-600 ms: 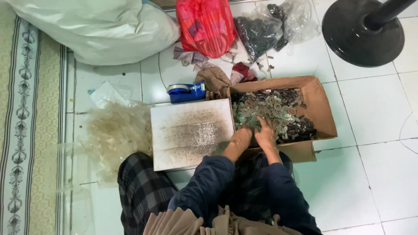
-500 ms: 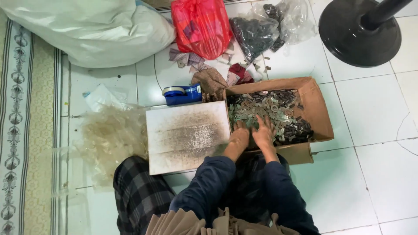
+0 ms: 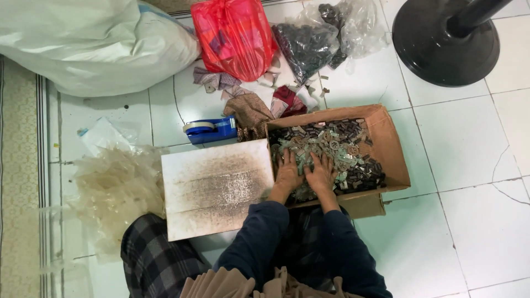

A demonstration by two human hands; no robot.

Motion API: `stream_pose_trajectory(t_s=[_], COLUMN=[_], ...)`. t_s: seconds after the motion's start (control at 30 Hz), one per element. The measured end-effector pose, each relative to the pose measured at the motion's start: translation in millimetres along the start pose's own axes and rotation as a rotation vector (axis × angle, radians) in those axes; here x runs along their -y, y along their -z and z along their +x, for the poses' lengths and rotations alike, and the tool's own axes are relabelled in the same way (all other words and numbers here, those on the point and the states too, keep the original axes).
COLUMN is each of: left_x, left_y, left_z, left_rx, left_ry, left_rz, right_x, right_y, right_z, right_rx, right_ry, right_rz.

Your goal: The person sits on the floor and sorts small metal washers from a cardboard box onto a white board. They arrange the washers in rows, then gather them into a clear plastic bag and seal it with tape. The person then places the bag aside and continues sorting more washers.

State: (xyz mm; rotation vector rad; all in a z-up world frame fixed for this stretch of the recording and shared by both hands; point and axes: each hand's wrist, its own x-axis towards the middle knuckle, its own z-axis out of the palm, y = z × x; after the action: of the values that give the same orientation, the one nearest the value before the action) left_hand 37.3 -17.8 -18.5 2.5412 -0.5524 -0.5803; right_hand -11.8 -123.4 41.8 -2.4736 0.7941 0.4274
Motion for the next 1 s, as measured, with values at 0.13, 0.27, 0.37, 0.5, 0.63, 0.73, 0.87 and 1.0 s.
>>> stream_pose_trajectory(t_s=[0.13, 0.27, 0.37, 0.5, 0.63, 0.73, 0.87, 1.0], left_x=[2.0, 8.3, 10.9, -0.1, 16.4, 6.5, 0.0, 4.4], left_y=[14.3, -1.3, -3.1, 10.0, -27.5, 11.3, 25.1, 20.4], left_z=[-18.3, -14.5, -10.2, -16.7, 3.7, -8.9, -17.4, -15.0], left_rx=[0.095, 0.054, -0.057, -0.147, -0.058, -0.030, 0.012, 0.029], left_ry=[-0.126, -0.189, -0.141, 0.099, 0.197, 0.195, 0.151, 0.151], left_rz=[0.183, 0.042, -0.080, -0.197, -0.065, -0.247, -0.307, -0.311], right_x=[-3.7, -15.8, -23.3, -5.7, 3.6, 5.9, 7.4, 1.5], right_y=[-2.7, -13.8, -15.2, 3.6, 7.0, 4.6, 6.1, -0.1], right_z=[-3.4, -3.3, -0.9, -5.9, 5.9, 11.5, 9.6, 11.5], right_rx=[-0.039, -0.245, -0.317, -0.242, -0.072, -0.028, -0.048, -0.083], right_ry=[0.034, 0.111, 0.081, -0.102, -0.185, -0.171, -0.127, -0.052], right_rz=[0.029, 0.157, 0.281, 0.163, 0.082, 0.031, 0.001, -0.019])
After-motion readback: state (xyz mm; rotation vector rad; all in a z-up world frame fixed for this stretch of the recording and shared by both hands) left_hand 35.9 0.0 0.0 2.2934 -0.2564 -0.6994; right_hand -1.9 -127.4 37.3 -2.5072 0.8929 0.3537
